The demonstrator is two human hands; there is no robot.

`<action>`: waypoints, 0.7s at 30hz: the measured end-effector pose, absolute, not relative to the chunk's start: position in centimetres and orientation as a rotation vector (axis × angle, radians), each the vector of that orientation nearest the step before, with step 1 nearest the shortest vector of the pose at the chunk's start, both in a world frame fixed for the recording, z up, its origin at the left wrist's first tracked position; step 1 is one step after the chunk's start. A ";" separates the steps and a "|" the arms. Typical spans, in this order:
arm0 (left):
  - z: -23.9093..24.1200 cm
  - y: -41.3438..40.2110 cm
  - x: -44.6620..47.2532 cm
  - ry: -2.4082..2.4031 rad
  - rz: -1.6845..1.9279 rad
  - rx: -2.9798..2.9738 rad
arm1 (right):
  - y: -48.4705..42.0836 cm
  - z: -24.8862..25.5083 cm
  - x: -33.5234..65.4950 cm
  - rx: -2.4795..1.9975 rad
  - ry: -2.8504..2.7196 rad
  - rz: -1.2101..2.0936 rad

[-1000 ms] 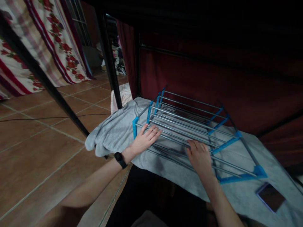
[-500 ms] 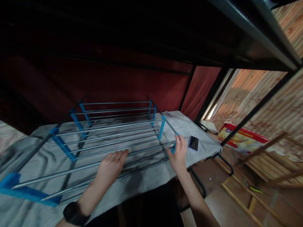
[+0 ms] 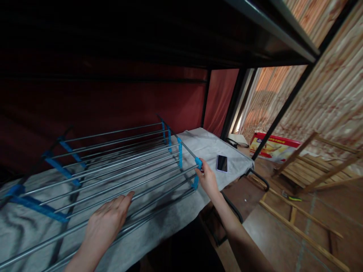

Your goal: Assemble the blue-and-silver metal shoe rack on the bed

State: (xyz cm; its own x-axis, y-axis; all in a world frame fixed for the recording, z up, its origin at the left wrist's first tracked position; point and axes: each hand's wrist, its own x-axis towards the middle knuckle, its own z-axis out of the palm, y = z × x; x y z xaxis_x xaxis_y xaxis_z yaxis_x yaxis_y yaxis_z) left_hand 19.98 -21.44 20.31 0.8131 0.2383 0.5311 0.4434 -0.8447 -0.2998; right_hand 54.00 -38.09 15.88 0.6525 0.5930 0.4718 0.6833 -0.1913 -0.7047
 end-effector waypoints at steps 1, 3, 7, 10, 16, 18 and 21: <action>20.3 -21.4 20.0 -0.506 -0.677 -2.593 | -38.1 16.0 54.1 -1.881 -1.012 -0.101; 20.4 -21.4 20.1 -0.503 -0.689 -2.606 | -38.1 16.0 54.2 -1.888 -1.016 -0.080; 20.5 -21.6 20.4 -0.508 -0.723 -2.586 | -38.1 15.9 54.4 -1.908 -1.011 -0.065; 20.7 -21.8 20.5 -0.511 -0.709 -2.572 | -38.1 16.0 54.4 -1.916 -1.009 -0.075; 21.2 -21.6 20.3 -0.480 -0.609 -2.562 | -37.9 15.7 54.4 -1.888 -1.016 -0.140; 21.3 -21.5 20.2 -0.482 -0.581 -2.564 | -37.9 15.5 54.4 -1.876 -1.020 -0.148; 21.2 -21.4 20.2 -0.496 -0.551 -2.592 | -37.9 15.3 54.3 -1.871 -1.014 -0.142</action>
